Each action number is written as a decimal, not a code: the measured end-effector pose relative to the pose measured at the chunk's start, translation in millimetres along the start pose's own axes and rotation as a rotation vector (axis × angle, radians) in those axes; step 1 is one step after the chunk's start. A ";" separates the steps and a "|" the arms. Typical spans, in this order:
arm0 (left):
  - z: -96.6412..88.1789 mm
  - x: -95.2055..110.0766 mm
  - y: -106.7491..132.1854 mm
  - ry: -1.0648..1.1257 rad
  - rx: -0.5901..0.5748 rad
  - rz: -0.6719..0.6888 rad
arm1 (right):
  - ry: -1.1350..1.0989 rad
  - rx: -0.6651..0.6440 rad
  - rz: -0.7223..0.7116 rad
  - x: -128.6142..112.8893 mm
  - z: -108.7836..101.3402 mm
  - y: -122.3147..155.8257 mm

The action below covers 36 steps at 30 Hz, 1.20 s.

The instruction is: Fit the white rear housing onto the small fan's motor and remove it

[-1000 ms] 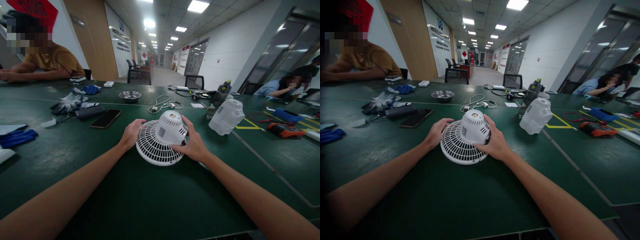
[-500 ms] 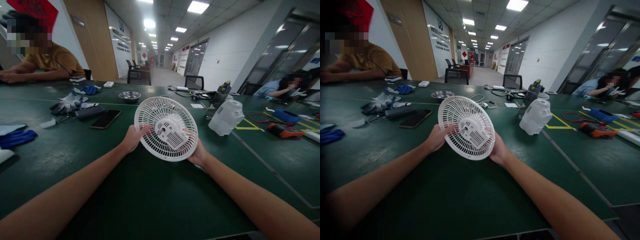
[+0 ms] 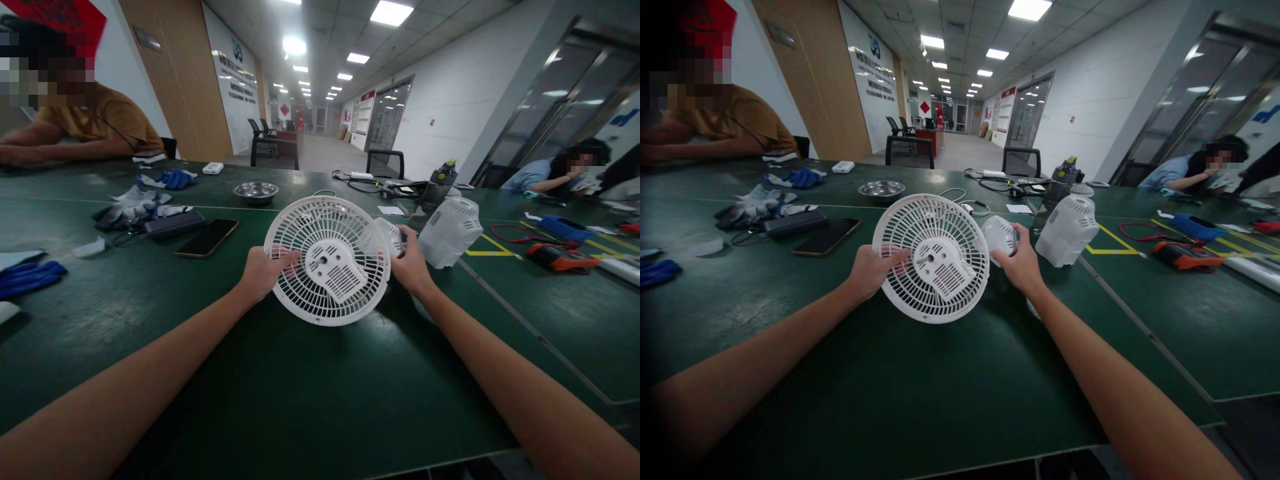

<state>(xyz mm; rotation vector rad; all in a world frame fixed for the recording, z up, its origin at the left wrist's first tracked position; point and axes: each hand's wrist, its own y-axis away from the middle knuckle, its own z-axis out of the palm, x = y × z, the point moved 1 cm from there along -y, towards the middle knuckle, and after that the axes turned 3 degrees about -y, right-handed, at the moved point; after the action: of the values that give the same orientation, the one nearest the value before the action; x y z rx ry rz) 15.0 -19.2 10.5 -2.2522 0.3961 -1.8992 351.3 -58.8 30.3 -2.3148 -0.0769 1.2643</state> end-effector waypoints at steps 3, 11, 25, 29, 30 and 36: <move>-4.7 -6.3 -4.8 -0.021 0.046 -0.048 | 0.344 0.037 -0.051 12.5 -9.6 -6.1; -10.4 -13.9 -11.4 0.060 0.094 -0.184 | 0.544 0.481 -0.215 10.1 -49.3 -20.3; -11.7 -11.1 -10.5 0.084 0.048 -0.198 | 0.343 0.627 0.272 97.5 -99.6 -41.2; -12.4 -13.8 -11.6 0.087 0.042 -0.213 | 0.303 0.766 0.262 85.8 -95.8 -45.5; -12.5 -15.1 -12.3 0.094 0.040 -0.214 | 0.284 0.798 0.222 77.1 -93.3 -46.1; -12.2 -17.7 -14.6 0.127 0.044 -0.221 | 0.193 0.680 -0.046 10.2 -61.6 -37.6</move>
<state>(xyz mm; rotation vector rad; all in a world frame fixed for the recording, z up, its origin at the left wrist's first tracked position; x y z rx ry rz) 1.6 0.6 0.3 -2.2348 0.1235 -2.1433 413.5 -47.5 66.8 -1.8087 0.3160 0.8567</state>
